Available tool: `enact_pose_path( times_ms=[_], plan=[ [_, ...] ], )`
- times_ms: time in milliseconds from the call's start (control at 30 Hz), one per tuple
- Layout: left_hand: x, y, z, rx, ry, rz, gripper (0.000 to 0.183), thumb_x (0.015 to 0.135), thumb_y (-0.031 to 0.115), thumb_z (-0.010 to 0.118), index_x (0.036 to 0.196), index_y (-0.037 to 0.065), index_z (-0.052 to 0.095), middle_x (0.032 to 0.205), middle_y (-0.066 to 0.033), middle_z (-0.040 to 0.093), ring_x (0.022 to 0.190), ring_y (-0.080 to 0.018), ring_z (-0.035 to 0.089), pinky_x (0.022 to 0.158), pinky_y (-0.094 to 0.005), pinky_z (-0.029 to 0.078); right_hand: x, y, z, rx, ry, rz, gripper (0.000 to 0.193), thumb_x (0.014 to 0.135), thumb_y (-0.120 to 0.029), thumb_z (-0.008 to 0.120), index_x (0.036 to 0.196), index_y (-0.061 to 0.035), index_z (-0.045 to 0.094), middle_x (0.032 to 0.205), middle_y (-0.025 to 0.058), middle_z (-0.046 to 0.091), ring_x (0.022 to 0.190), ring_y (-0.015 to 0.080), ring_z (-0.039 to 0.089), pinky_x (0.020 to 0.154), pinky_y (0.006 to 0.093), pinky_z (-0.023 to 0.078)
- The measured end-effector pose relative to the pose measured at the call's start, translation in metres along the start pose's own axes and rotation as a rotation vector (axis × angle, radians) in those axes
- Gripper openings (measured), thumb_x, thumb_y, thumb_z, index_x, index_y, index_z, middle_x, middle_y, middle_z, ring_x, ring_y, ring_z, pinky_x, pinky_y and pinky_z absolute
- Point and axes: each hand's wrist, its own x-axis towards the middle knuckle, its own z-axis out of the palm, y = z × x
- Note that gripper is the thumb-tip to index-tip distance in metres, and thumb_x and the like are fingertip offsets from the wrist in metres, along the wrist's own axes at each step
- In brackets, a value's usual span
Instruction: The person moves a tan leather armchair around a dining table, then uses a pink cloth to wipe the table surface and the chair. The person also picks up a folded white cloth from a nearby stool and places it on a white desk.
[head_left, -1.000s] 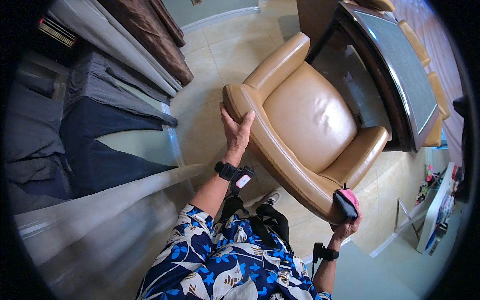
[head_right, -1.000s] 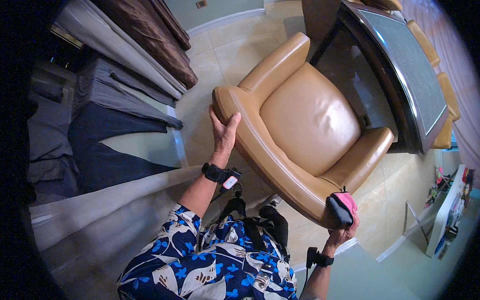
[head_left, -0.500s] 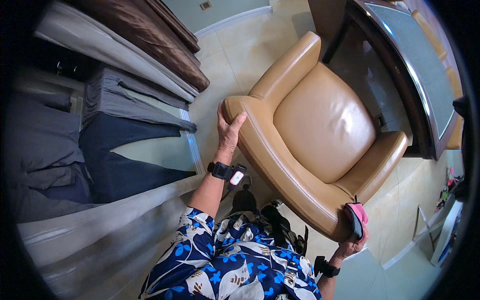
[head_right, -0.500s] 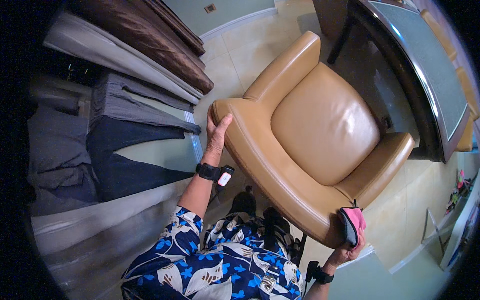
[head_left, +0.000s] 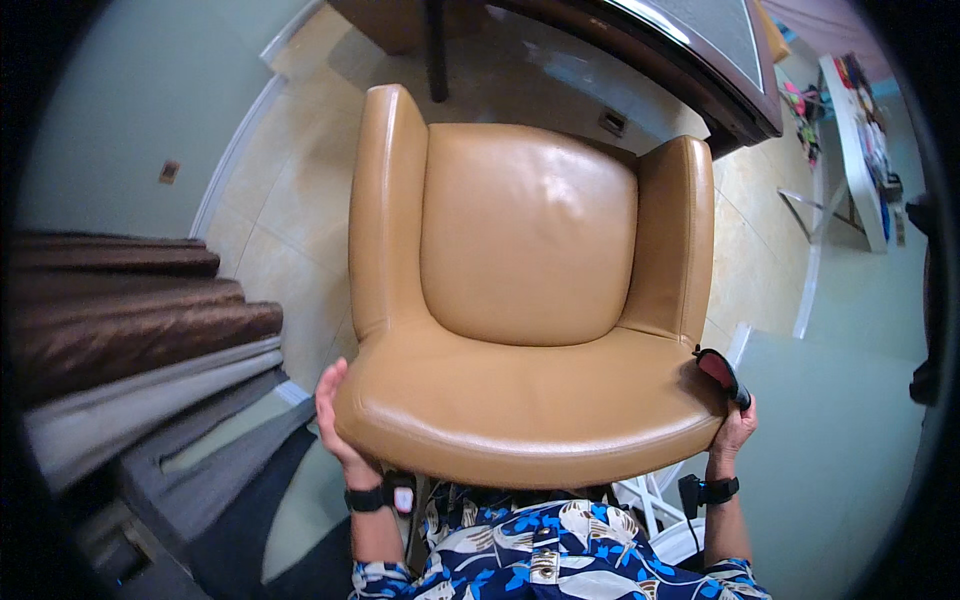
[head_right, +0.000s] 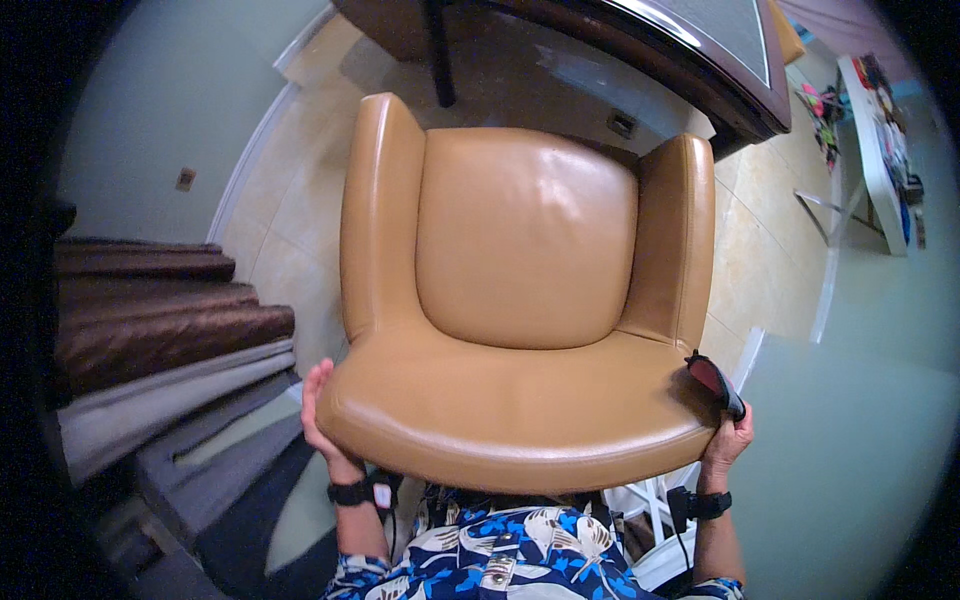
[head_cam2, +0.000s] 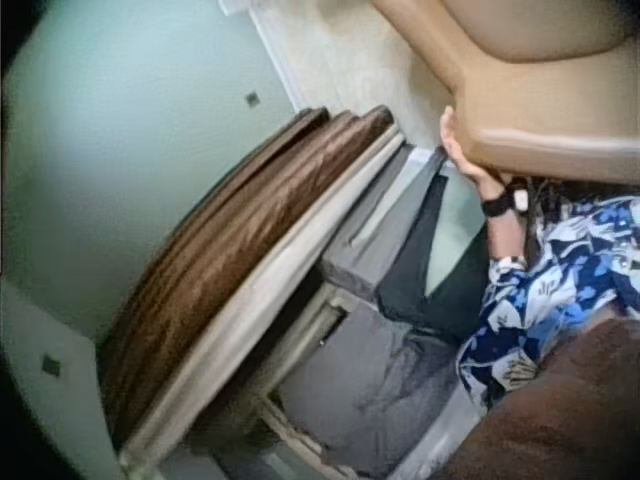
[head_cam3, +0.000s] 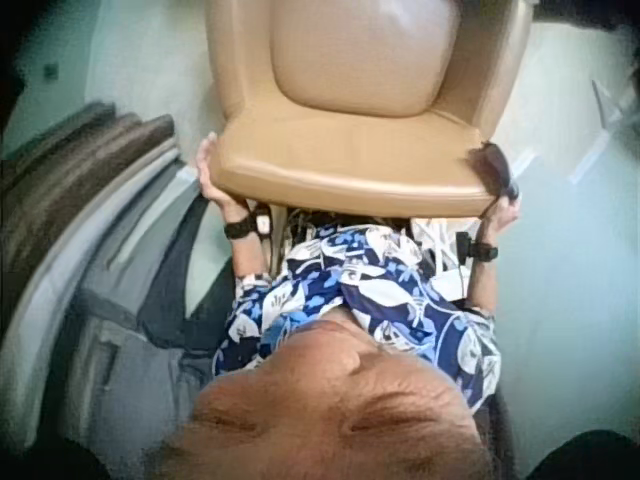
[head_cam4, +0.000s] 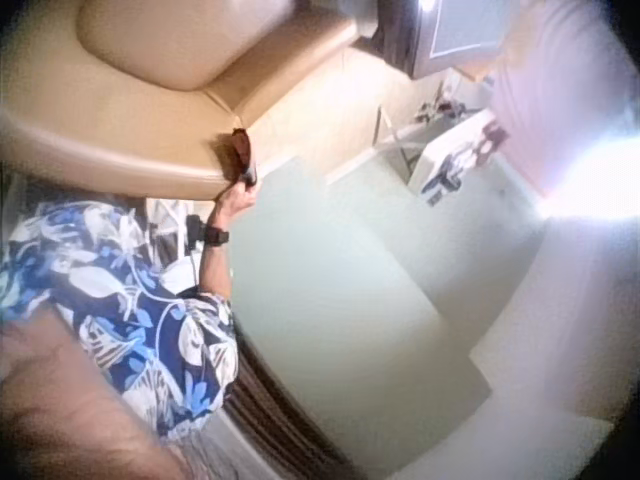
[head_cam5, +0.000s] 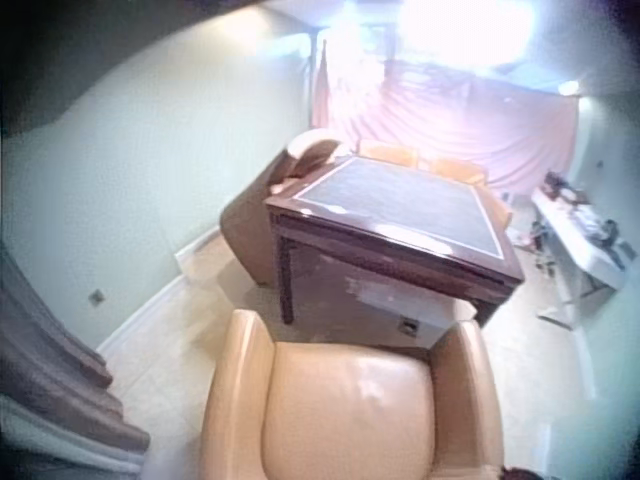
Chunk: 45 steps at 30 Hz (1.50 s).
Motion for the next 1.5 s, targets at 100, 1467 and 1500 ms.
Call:
enact_pose_path(
  times_ms=[100, 1467, 1500],
  plan=[
    [0.002, 0.01, 0.007, 0.055, -0.01, -0.001, 0.046, 0.091, 0.032, 0.037, 0.123, 0.0, 0.046, 0.126, -0.0168, 0.05, 0.118, -0.0257, 0.045, 0.103, -0.0399, 0.032, 0.0, 0.009, -0.008, 0.0, 0.03, 0.025, 0.01, 0.081, -0.001, 0.054, 0.09, -0.0002, 0.057, 0.081, -0.0024, 0.054, 0.077, 0.0098, 0.048, 0.073, 0.0241, 0.043],
    [0.339, 0.035, 0.127, 0.305, -0.428, -0.167, 0.048, 0.09, 0.033, 0.029, 0.107, -0.004, 0.055, 0.103, -0.0161, 0.061, 0.097, -0.0279, 0.057, 0.086, -0.0405, 0.048, -0.001, -0.138, 0.158, -0.052, 0.464, -0.088, 0.024, 0.062, 0.007, 0.061, 0.084, -0.0028, 0.062, 0.086, 0.014, 0.064, 0.086, 0.0303, 0.062, 0.078, 0.035, 0.048],
    [0.336, 0.034, 0.124, 0.28, -0.402, -0.175, 0.048, 0.09, 0.033, 0.028, 0.107, -0.004, 0.055, 0.102, -0.0161, 0.061, 0.096, -0.028, 0.057, 0.086, -0.0406, 0.048, 0.003, -0.138, 0.157, -0.04, 0.475, -0.094, 0.024, 0.062, 0.008, 0.061, 0.084, -0.0029, 0.062, 0.086, 0.014, 0.064, 0.086, 0.0303, 0.062, 0.078, 0.0347, 0.048]
  ],
)
